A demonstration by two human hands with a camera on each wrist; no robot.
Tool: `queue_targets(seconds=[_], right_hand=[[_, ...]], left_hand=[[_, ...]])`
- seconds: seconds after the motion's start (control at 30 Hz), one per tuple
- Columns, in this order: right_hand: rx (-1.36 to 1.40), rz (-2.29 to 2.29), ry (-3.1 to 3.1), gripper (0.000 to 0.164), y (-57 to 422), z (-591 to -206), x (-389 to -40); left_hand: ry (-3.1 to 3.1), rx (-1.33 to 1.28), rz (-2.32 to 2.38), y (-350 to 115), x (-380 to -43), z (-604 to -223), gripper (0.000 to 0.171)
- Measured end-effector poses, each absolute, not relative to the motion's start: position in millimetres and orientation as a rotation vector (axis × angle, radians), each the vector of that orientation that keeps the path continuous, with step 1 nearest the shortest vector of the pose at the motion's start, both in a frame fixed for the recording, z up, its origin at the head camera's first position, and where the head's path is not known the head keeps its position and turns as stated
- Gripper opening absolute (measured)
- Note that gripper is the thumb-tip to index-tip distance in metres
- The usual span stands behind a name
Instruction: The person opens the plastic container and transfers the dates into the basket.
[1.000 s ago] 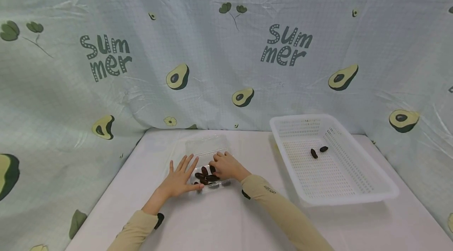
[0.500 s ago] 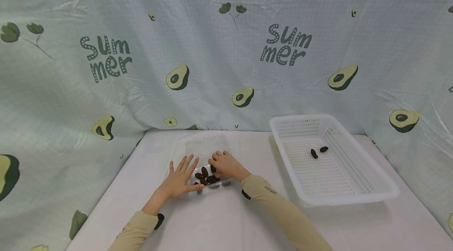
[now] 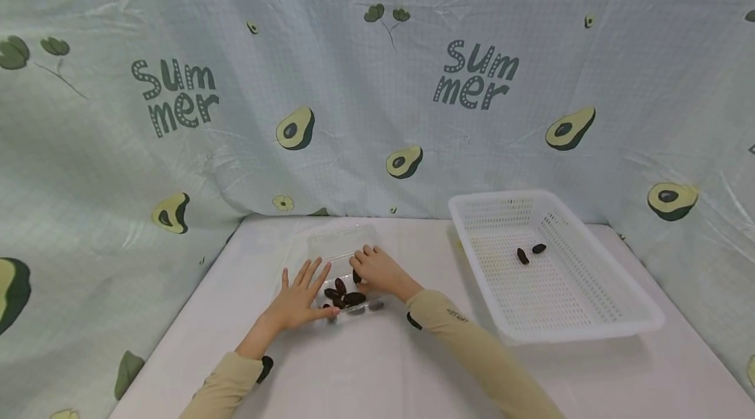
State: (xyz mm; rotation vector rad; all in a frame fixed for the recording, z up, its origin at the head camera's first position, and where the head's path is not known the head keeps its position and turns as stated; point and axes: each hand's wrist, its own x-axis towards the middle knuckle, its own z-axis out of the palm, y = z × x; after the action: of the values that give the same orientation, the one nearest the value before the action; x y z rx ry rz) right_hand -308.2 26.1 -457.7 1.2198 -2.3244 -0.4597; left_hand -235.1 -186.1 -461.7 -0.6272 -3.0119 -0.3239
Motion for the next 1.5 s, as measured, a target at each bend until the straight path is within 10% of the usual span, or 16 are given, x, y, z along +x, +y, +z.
queue_targets(seconds=[1.5], right_hand=[[1.266, -0.401, -2.071, 0.04, 183, -342, -277]], left_hand=[[-3.016, -0.632, -0.307, -185, -234, -460, 0.092]])
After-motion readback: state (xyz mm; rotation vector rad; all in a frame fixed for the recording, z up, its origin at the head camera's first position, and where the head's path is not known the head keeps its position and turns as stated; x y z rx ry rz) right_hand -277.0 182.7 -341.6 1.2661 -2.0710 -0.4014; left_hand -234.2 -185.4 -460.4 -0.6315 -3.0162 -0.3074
